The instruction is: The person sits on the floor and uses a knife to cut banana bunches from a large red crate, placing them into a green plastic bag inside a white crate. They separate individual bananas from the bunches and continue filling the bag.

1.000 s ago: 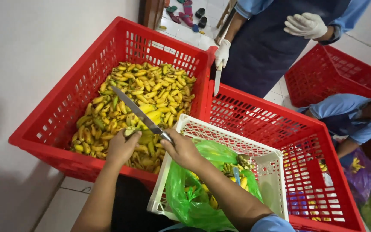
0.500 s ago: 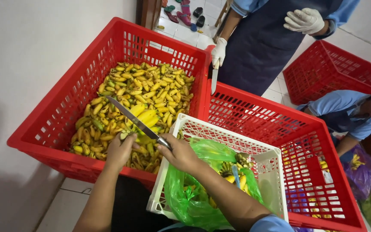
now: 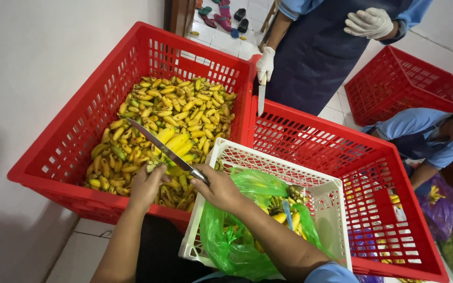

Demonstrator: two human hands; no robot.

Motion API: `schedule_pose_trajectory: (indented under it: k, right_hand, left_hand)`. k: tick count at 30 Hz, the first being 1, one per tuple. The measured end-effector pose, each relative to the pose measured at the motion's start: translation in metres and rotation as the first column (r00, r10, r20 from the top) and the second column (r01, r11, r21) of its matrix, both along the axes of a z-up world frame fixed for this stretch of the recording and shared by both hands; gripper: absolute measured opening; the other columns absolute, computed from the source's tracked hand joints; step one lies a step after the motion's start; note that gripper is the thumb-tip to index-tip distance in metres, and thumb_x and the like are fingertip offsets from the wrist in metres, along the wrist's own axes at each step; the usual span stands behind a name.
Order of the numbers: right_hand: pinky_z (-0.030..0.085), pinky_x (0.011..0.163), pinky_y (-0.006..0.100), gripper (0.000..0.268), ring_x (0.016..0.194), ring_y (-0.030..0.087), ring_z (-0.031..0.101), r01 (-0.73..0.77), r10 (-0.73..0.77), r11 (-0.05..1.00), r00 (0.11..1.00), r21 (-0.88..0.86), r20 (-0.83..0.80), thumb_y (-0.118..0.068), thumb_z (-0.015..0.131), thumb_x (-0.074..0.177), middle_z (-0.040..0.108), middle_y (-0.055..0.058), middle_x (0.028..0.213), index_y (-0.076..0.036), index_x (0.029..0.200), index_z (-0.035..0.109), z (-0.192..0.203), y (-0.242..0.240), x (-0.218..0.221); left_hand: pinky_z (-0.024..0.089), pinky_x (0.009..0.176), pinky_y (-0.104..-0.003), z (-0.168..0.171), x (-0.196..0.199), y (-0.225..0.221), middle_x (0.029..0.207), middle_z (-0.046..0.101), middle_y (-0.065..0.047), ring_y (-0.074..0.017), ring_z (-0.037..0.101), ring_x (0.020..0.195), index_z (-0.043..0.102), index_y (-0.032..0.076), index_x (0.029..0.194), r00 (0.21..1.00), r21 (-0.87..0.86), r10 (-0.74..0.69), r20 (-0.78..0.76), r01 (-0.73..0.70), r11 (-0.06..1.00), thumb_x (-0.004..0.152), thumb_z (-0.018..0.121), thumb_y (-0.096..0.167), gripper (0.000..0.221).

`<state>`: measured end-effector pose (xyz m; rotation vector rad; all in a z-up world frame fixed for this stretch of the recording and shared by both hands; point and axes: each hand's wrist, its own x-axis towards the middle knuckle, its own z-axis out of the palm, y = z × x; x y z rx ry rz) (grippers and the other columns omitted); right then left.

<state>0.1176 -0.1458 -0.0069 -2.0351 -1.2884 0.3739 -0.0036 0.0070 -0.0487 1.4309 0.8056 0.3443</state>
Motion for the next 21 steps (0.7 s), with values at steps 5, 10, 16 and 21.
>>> schedule_pose_trajectory:
  k: [5,10,16,21]
  right_hand:
    - [0.049,0.052,0.045,0.028,0.062,0.041,0.063,-0.004,0.004,1.000,1.000,0.015,-0.002,-0.029,0.059,0.087,0.063,0.019,0.066,-0.018,0.112,0.054,-0.005,0.000,0.001]
    - [0.048,0.050,0.041,0.026,0.059,0.037,0.063,-0.010,0.010,1.000,1.000,0.024,-0.022,-0.030,0.059,0.087,0.062,0.017,0.063,-0.019,0.111,0.054,0.004,-0.002,-0.003]
    - [0.047,0.048,0.037,0.023,0.054,0.032,0.062,-0.011,0.013,1.000,0.999,0.025,-0.042,-0.026,0.058,0.088,0.062,0.015,0.060,-0.016,0.108,0.055,0.007,-0.002,-0.003]
    - [0.046,0.049,0.042,0.025,0.057,0.039,0.062,-0.029,0.030,0.999,0.999,0.019,-0.024,-0.027,0.058,0.087,0.061,0.018,0.061,-0.016,0.109,0.053,0.005,0.000,-0.003]
  left_hand:
    - [0.042,0.093,-0.049,0.002,0.001,0.000,0.084,0.065,-0.016,-0.0353,0.057,0.102,0.051,-0.008,0.118,0.999,0.002,-0.028,-0.018,0.028,1.000,0.092,0.048,0.037,0.052]
    - [0.042,0.094,-0.049,0.003,0.001,0.000,0.083,0.065,-0.016,-0.0360,0.058,0.101,0.052,-0.008,0.115,1.000,0.016,-0.020,-0.005,0.020,1.000,0.091,0.048,0.038,0.052]
    - [0.042,0.093,-0.049,-0.009,0.002,0.002,0.082,0.066,-0.014,-0.0350,0.059,0.101,0.054,-0.006,0.113,1.000,0.031,-0.026,-0.007,0.026,0.999,0.092,0.049,0.038,0.050]
    - [0.041,0.094,-0.050,-0.006,0.001,0.000,0.082,0.065,-0.015,-0.0360,0.058,0.102,0.053,-0.008,0.112,1.000,0.027,-0.024,-0.011,0.025,0.999,0.091,0.049,0.038,0.050]
